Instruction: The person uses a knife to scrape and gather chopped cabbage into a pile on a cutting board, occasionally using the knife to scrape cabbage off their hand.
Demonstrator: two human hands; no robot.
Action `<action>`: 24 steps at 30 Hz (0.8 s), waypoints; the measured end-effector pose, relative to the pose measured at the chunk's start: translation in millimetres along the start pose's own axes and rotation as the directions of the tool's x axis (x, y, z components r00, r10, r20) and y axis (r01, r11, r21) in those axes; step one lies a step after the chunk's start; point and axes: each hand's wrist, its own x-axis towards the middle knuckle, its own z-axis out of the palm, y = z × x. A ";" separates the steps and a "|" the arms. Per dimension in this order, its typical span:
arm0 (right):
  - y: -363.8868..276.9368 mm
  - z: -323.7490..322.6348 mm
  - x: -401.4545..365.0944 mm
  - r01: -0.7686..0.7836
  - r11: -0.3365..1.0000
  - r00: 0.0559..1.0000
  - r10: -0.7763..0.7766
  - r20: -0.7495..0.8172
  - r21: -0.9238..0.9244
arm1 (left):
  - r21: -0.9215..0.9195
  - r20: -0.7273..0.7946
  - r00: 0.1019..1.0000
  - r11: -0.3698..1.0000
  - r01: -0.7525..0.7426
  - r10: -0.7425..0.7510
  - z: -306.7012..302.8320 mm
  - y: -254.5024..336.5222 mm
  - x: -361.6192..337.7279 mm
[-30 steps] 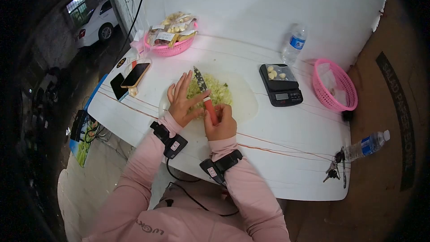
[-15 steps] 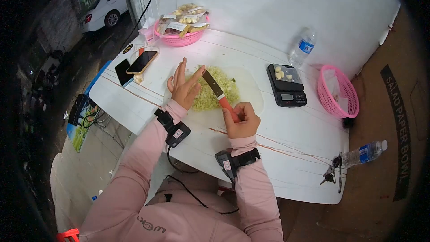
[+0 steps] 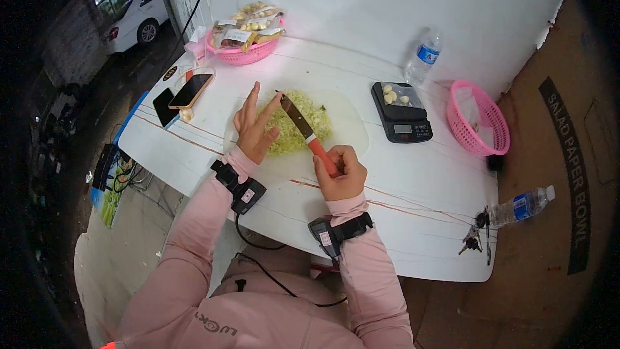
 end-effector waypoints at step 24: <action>-0.8 5.1 0.6 -0.021 1.000 1.000 0.021 -0.011 0.001 | 0.301 0.197 0.976 0.942 -0.150 0.092 -4.8 20.4 -2.1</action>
